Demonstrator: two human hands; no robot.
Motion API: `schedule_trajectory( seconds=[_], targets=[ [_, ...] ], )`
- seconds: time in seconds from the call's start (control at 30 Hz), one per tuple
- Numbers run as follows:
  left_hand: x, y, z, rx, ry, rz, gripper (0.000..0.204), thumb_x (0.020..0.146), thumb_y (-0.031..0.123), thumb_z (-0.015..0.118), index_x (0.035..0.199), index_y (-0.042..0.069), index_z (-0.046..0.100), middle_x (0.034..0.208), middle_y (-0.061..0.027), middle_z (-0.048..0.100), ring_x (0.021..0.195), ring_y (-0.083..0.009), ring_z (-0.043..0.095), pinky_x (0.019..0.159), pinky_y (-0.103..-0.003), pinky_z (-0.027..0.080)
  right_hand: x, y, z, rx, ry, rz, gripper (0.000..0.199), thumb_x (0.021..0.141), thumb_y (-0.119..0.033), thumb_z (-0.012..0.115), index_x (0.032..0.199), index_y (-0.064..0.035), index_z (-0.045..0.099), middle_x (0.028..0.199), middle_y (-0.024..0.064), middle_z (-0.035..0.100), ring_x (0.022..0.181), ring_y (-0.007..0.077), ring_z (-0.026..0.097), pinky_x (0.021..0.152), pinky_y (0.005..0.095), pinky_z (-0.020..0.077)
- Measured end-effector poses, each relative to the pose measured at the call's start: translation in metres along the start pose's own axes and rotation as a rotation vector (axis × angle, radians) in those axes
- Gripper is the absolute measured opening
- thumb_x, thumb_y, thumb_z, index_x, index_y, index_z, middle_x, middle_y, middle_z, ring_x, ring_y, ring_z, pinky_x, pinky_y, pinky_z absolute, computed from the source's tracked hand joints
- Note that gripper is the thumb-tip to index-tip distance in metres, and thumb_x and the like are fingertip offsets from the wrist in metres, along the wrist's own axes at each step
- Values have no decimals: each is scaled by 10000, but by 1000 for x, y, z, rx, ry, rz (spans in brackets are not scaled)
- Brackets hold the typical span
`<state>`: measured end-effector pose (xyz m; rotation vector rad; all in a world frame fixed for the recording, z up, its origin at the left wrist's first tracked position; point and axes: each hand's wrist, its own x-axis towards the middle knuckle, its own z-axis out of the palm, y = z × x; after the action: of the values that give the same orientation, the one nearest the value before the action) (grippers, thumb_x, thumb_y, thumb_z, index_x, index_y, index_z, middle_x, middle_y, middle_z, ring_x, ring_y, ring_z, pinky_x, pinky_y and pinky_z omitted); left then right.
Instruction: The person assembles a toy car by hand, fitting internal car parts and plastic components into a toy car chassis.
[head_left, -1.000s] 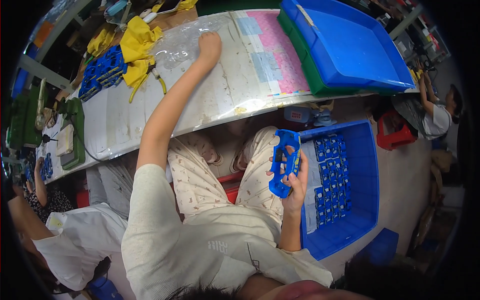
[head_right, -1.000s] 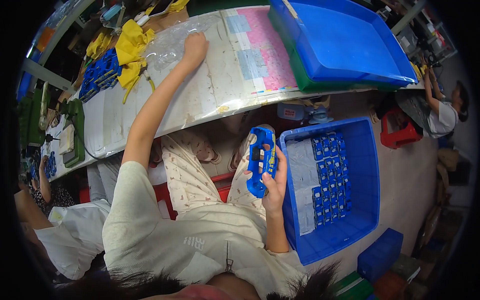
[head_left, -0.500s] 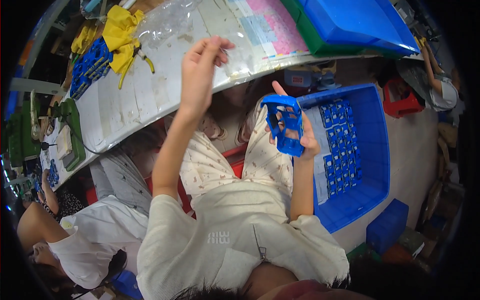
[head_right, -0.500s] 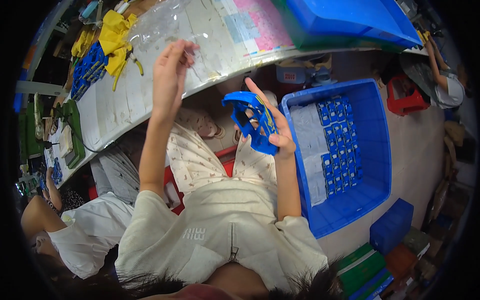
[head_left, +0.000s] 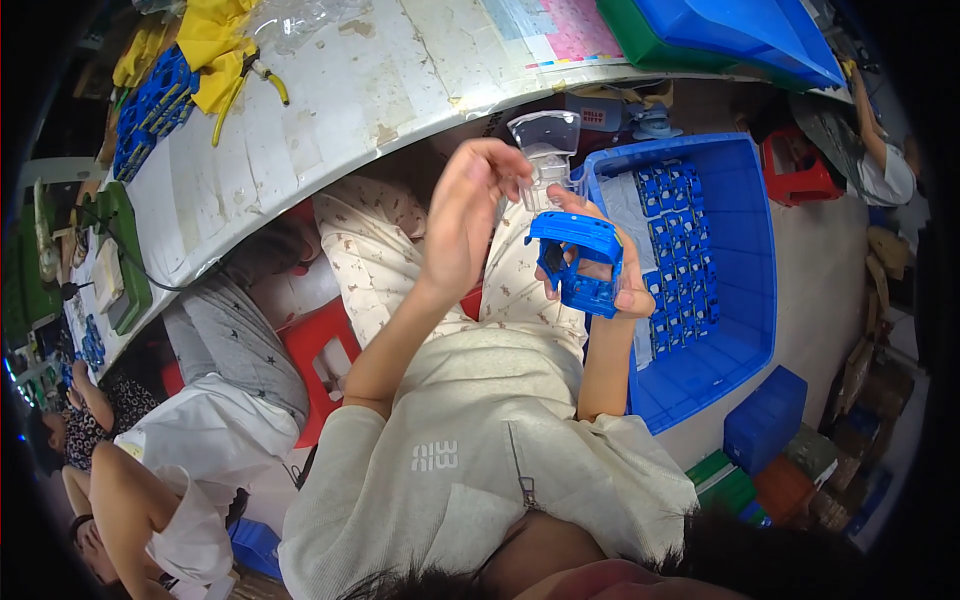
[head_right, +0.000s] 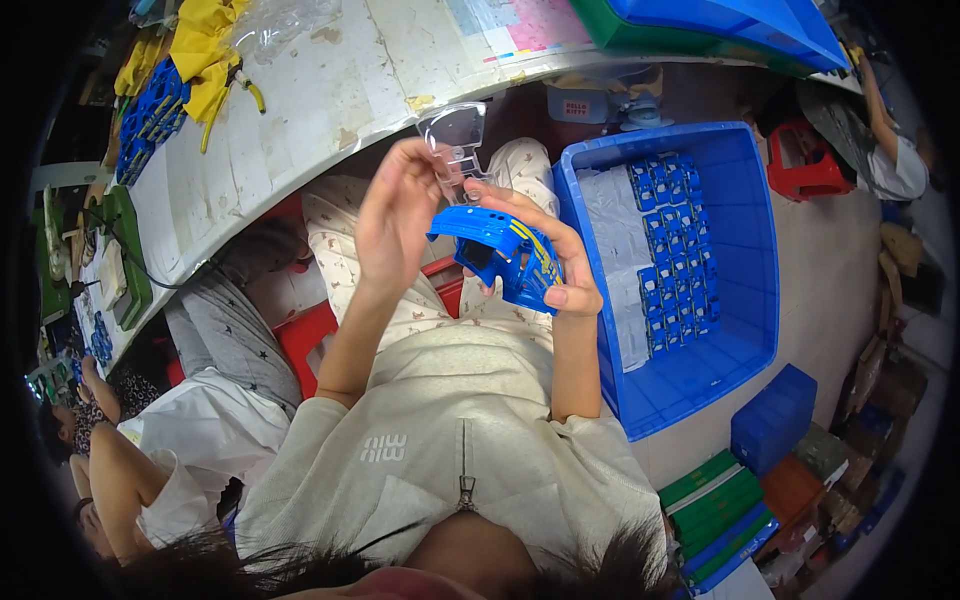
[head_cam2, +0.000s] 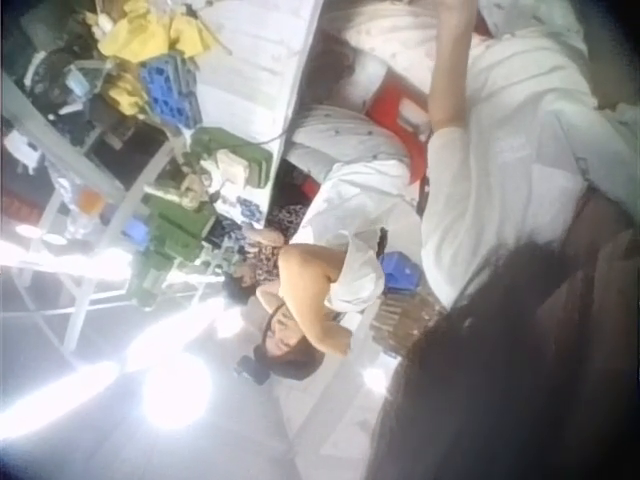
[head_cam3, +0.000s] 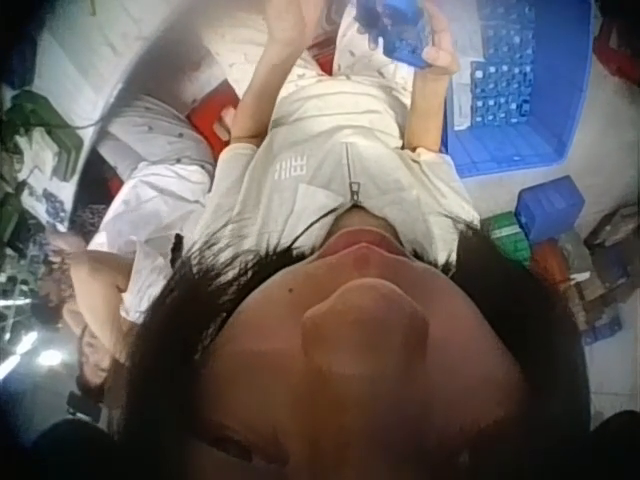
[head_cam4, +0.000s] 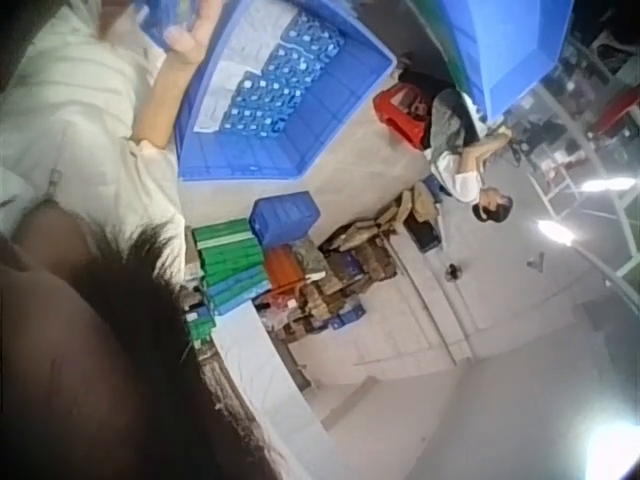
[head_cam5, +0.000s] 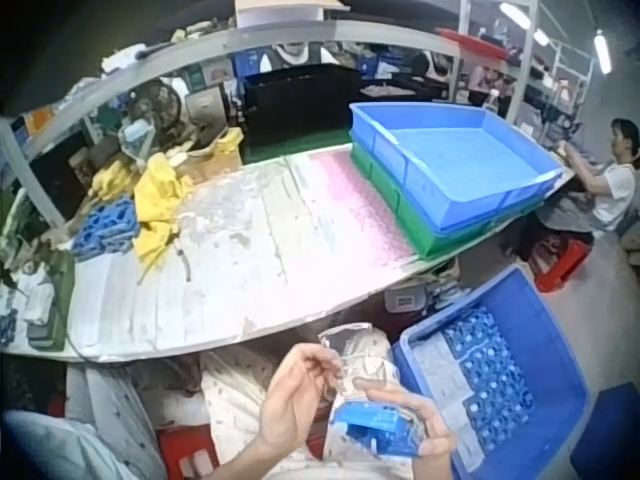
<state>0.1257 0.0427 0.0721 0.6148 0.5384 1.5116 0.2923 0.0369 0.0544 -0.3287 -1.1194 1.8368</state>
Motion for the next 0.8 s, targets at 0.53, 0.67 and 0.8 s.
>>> schedule_trajectory(
  seconds=[0.53,0.67,0.8],
  targets=[
    [2,44,-29,929,389,786,76,796,-6,539,860,3,500,775,-64,522,735,-126,510,659,-225,411,3,20,12,195,43,92,830,592,-352,632,1230,88,334,1327,297,194,980,318,504,727,330,473],
    [8,50,-56,2041,26,574,141,631,-46,547,766,-11,526,745,-131,531,698,-255,528,655,-340,423,-8,22,7,266,137,111,810,606,-331,634,1243,51,312,1301,289,222,832,293,566,576,320,515],
    [-30,-20,-109,2202,-576,19,177,573,-40,512,735,30,493,750,-138,506,711,-300,518,656,-381,413,-16,27,-7,262,208,87,810,618,-312,620,1257,55,284,1205,256,365,902,345,541,608,360,517]
  ],
)
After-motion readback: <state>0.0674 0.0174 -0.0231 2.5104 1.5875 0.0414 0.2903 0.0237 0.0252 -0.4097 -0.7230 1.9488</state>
